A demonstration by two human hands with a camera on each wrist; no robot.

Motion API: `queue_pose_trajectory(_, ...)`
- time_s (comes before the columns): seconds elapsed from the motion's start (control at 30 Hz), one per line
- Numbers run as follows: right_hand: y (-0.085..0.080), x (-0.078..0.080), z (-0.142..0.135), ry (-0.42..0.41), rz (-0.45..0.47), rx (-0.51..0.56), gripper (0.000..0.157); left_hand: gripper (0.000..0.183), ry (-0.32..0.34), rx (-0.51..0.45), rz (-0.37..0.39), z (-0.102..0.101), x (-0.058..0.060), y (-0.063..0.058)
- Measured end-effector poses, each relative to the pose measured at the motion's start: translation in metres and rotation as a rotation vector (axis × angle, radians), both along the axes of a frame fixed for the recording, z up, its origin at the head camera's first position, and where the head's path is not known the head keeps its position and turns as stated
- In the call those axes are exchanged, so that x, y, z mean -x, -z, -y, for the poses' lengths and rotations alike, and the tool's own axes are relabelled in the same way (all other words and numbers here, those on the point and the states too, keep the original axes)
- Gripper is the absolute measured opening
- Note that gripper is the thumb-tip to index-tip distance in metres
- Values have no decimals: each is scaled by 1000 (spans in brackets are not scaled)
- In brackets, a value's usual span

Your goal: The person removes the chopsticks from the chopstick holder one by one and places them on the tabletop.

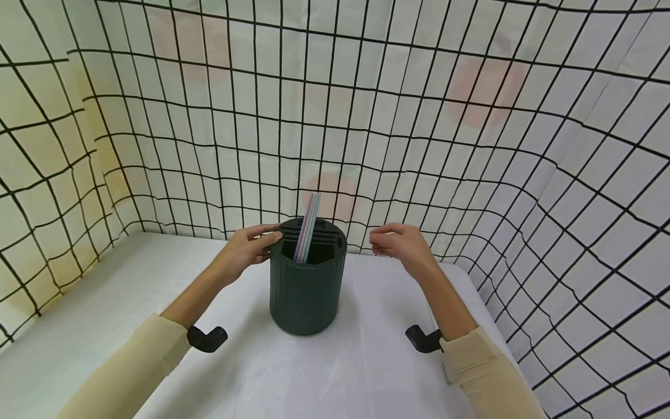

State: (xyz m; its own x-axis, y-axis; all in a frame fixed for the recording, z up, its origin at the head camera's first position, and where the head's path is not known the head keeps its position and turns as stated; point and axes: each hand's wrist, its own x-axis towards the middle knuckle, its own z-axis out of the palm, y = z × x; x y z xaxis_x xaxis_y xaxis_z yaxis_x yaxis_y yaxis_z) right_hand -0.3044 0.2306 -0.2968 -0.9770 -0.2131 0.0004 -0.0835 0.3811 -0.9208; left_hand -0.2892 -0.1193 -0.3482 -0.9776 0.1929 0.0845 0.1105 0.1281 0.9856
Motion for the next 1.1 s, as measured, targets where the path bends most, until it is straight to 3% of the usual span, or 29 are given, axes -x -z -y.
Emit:
queue_pose_trajectory(0.23, -19, -6, 53, -54, -33, -39, 39, 54, 2, -7, -3, 0, 0, 0)
queue_pose_trajectory(0.47, -21, -11, 86, -108, -74, -30, 32, 53, -3, -11, -2, 0, -1, 0)
queue_pose_trajectory(0.83, -7, -12, 105, -57, -150, -133, 31, 53, 2, -18, 17, 1, 2, 2)
queue_pose_trajectory(1.1, -3, -13, 110, -5, -169, -106, 26, 53, 3, -11, 12, 0, 3, 2)
